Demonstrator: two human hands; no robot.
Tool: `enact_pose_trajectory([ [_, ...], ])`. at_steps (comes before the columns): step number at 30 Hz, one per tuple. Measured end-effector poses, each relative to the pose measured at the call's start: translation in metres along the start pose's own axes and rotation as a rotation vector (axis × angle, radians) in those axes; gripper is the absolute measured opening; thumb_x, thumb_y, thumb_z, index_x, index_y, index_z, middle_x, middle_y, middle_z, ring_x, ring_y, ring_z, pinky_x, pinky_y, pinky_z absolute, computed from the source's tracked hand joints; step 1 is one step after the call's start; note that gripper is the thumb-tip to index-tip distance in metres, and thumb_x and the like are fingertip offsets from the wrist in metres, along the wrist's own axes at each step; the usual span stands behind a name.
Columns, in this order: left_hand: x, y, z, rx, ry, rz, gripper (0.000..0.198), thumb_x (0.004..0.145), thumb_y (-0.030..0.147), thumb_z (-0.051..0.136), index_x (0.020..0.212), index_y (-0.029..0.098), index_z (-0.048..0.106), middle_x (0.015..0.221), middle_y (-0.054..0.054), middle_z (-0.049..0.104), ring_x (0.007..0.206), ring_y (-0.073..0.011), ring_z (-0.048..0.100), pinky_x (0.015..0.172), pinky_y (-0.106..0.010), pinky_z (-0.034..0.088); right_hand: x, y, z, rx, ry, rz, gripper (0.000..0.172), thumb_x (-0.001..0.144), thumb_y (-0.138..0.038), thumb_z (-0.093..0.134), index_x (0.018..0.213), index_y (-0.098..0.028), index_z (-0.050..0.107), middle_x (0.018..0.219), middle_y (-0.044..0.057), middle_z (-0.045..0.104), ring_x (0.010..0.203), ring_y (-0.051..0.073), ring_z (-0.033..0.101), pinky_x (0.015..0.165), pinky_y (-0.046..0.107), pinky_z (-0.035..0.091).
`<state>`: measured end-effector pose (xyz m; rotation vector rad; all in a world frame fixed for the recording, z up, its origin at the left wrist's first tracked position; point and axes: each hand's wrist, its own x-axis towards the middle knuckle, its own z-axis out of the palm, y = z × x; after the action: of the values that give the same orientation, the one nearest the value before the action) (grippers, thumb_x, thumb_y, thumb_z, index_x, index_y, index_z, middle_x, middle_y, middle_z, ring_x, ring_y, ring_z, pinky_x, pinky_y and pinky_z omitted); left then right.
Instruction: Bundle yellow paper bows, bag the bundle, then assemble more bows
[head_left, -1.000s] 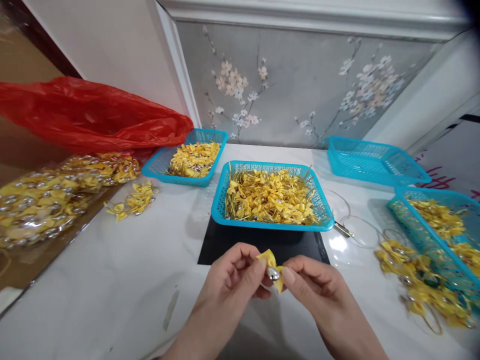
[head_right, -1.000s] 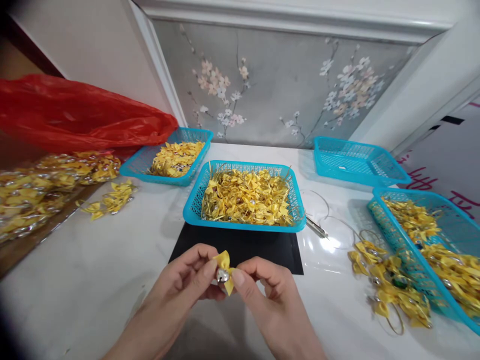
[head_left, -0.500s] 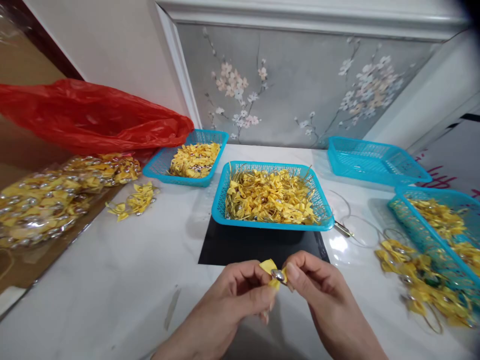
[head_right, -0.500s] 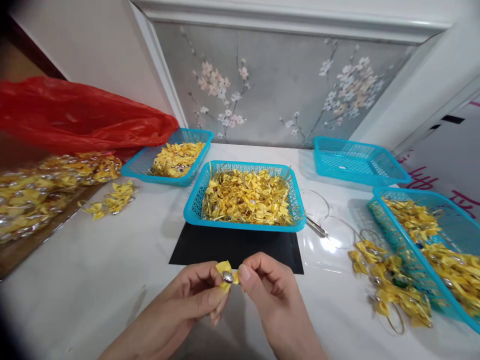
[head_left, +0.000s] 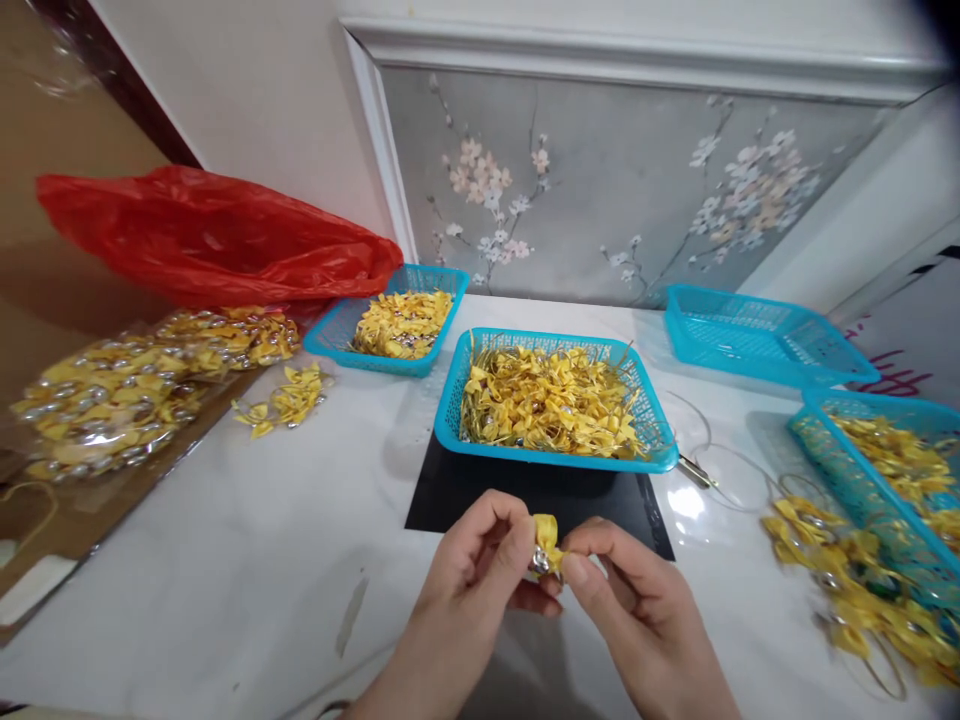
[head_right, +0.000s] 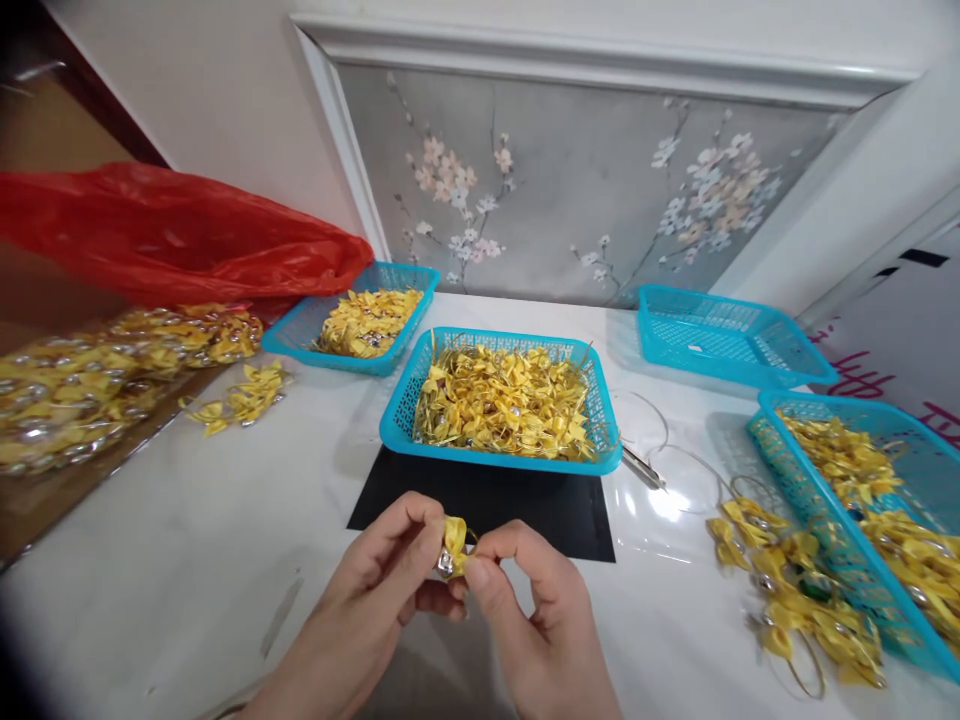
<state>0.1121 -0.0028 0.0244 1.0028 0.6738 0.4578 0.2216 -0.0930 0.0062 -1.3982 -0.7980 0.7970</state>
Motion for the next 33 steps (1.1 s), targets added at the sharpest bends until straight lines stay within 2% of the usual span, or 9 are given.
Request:
enact_pose_trajectory([
  [3,0.0,0.003,0.0,0.059,-0.009,0.019,0.022,0.088,0.037,0.058,0.076,0.019,0.056,0.071,0.003,0.055,0.067,-0.0119,0.057,0.061,-0.023,0.053,-0.001,0.002,0.002,0.007,-0.008,0.0,0.023,0.088,-0.041,0.056,0.083,-0.019,0.061,0.074,0.003,0.06,0.068,0.016,0.057,0.061,0.026,0.05],
  [8,-0.002,0.009,0.002,0.21,-0.018,0.044,0.021,0.089,0.036,0.057,0.078,0.019,0.059,0.076,0.002,0.056,0.072,-0.013,0.058,0.069,-0.026,0.056,0.002,-0.004,0.004,0.01,0.024,-0.006,0.022,0.089,-0.039,0.057,0.098,-0.02,0.062,0.08,0.003,0.062,0.073,0.016,0.058,0.063,0.025,0.051],
  [15,0.0,0.009,0.003,0.205,-0.021,0.084,0.024,0.087,0.039,0.057,0.075,0.019,0.058,0.068,0.003,0.055,0.064,-0.0124,0.058,0.063,-0.024,0.053,0.004,-0.011,0.009,0.131,0.016,0.097,0.025,0.085,-0.043,0.061,0.078,-0.02,0.058,0.068,-0.002,0.056,0.061,0.012,0.054,0.056,0.021,0.047],
  [18,0.001,0.008,0.003,0.318,0.004,0.099,0.026,0.088,0.038,0.055,0.07,0.019,0.056,0.064,0.003,0.052,0.062,-0.0125,0.056,0.061,-0.023,0.051,0.004,-0.009,0.011,0.131,0.005,0.092,0.027,0.087,-0.045,0.059,0.078,-0.019,0.058,0.066,-0.001,0.055,0.059,0.012,0.052,0.055,0.023,0.046],
  [23,0.0,0.005,0.002,0.507,0.015,0.193,0.024,0.091,0.034,0.051,0.074,0.019,0.061,0.07,0.001,0.055,0.066,-0.0142,0.055,0.061,-0.023,0.047,0.003,-0.006,0.013,0.106,0.038,0.128,0.029,0.087,-0.046,0.058,0.076,-0.02,0.056,0.064,-0.003,0.052,0.054,0.011,0.046,0.049,0.021,0.04],
  [26,0.0,0.002,0.003,0.393,-0.005,0.144,0.024,0.09,0.035,0.052,0.075,0.019,0.062,0.071,0.0,0.055,0.068,-0.0145,0.053,0.065,-0.024,0.047,0.003,-0.003,0.012,0.119,0.088,0.124,0.03,0.089,-0.047,0.055,0.077,-0.02,0.056,0.064,-0.002,0.051,0.057,0.011,0.047,0.052,0.021,0.042],
  [31,0.001,-0.005,0.012,-0.098,-0.016,-0.037,0.025,0.087,0.033,0.06,0.067,0.018,0.058,0.072,0.001,0.056,0.072,-0.0124,0.052,0.075,-0.026,0.05,0.007,0.007,0.008,-0.003,0.195,0.019,0.028,0.089,-0.045,0.055,0.079,-0.019,0.059,0.068,0.0,0.054,0.06,0.013,0.05,0.053,0.021,0.045],
  [33,0.001,-0.006,0.015,-0.207,-0.016,-0.08,0.027,0.085,0.03,0.063,0.062,0.017,0.056,0.07,0.001,0.058,0.072,-0.0115,0.053,0.074,-0.025,0.05,0.008,0.011,0.008,-0.006,0.229,-0.018,0.027,0.09,-0.044,0.055,0.081,-0.019,0.06,0.069,0.001,0.056,0.06,0.013,0.051,0.053,0.021,0.046],
])
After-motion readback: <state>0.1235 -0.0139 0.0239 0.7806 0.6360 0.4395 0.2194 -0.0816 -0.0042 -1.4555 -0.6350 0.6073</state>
